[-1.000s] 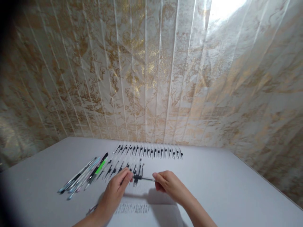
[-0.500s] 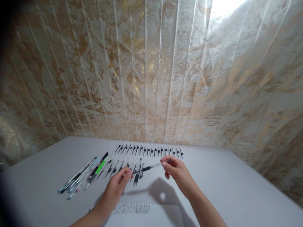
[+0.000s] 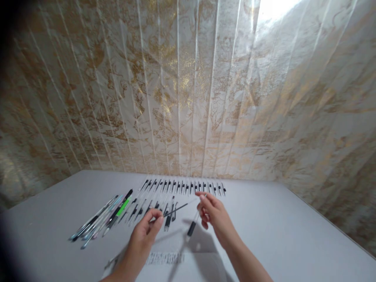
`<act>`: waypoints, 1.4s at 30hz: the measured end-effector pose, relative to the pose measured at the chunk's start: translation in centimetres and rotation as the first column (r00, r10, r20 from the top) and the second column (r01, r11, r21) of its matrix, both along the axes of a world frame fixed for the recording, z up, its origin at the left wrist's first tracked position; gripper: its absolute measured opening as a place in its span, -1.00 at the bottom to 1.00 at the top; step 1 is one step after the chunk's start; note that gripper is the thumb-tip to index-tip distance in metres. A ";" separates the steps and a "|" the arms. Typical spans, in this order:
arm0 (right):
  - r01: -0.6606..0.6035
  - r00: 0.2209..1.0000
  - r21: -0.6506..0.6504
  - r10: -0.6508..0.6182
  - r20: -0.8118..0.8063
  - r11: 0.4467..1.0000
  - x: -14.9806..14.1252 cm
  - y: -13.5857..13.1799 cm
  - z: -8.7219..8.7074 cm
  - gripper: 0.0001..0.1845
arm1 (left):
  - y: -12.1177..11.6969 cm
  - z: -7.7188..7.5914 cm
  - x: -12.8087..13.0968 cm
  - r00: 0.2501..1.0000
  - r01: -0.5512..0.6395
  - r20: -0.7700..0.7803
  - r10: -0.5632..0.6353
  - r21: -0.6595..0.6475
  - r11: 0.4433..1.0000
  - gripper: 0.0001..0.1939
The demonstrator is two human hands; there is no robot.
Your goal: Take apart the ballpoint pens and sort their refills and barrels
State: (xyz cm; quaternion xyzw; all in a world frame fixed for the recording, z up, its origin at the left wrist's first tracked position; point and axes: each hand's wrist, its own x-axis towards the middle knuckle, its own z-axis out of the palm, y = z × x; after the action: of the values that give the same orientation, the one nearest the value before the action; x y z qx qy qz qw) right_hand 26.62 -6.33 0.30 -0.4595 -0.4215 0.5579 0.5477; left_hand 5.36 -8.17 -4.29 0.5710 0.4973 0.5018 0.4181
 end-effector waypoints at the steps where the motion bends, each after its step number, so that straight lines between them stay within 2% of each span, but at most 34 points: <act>1: -0.048 0.999 -0.014 0.048 0.009 0.999 -1.0 -0.3 -0.3 -0.49 | -0.4 0.1 0.3 0.999 0.042 -0.033 -0.041 0.022 0.999 -0.71; 4: -0.077 0.996 -0.037 0.079 0.040 0.996 -2.5 -0.5 -1.2 -0.53 | -1.2 0.5 0.6 0.971 0.162 -0.188 -0.145 0.077 0.984 -0.82; 7: -0.138 0.969 -0.095 0.154 0.193 0.986 -1.1 0.6 -1.5 -0.49 | -1.4 0.9 0.3 0.887 0.236 -0.426 -0.177 0.090 0.967 -0.87; 8: -0.170 0.937 -0.140 0.205 0.284 0.975 -0.4 1.2 -1.4 -0.50 | -1.4 1.0 0.2 0.850 0.252 -0.498 -0.172 0.098 0.963 -0.88; 10: -0.204 0.823 -0.255 0.306 0.479 0.945 0.9 2.8 -1.0 -0.56 | -1.3 1.1 0.0 0.780 0.281 -0.606 -0.158 0.114 0.953 -0.88; 13: -0.169 0.653 -0.352 0.372 0.659 0.921 1.0 5.4 -0.7 -0.64 | -1.4 0.9 0.1 0.690 0.335 -0.705 -0.165 0.109 0.936 -0.89; 17: -0.145 0.550 -0.339 0.361 0.753 0.930 -1.4 8.1 -1.1 -0.70 | -1.5 0.8 0.3 0.591 0.371 -0.791 -0.159 0.091 0.924 -0.91; 20: -0.122 0.519 -0.288 0.308 0.797 0.950 -3.1 8.5 -1.4 -0.84 | -1.5 0.8 0.1 0.534 0.354 -0.836 -0.124 0.087 0.931 -0.90; 22: -0.113 0.514 -0.274 0.292 0.806 0.955 -3.5 7.9 -1.5 -0.99 | -1.4 0.9 -0.1 0.514 0.343 -0.850 -0.115 0.081 0.936 -0.89; 25: -0.127 0.507 -0.274 0.300 0.808 0.953 -3.2 6.3 -1.5 -0.81 | -1.4 1.0 0.0 0.488 0.340 -0.864 -0.123 0.058 0.939 -0.88; 28: -0.163 0.479 -0.257 0.304 0.824 0.953 -3.2 4.7 -1.6 -0.72 | -1.4 1.0 0.3 0.472 0.336 -0.872 -0.132 0.039 0.941 -0.88; 32: -0.168 0.311 -0.102 0.151 0.938 0.980 -4.3 3.6 -1.9 -0.63 | -1.5 0.8 0.5 0.495 0.349 -0.858 -0.138 0.051 0.936 -0.90; 34: -0.144 0.268 -0.071 0.108 0.957 0.987 -5.0 3.5 -1.9 -0.58 | -1.4 0.7 0.5 0.497 0.351 -0.860 -0.119 0.073 0.934 -0.90; 38: -0.109 0.311 -0.115 0.144 0.939 0.987 -5.5 3.6 -1.8 -0.57 | -1.4 0.7 0.3 0.488 0.340 -0.871 -0.063 0.123 0.932 -0.88; 42: -0.103 0.378 -0.124 0.155 0.913 0.987 -5.0 4.1 -2.0 -0.61 | -1.5 0.6 0.5 0.510 0.351 -0.855 -0.092 0.109 0.930 -0.88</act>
State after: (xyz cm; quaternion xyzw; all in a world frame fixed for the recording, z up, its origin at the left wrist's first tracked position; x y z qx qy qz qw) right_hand 21.64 -2.23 -1.73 -0.6695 -0.6748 0.2615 0.1677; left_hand 5.81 -9.64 -3.71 0.8506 0.4850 0.1713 0.1089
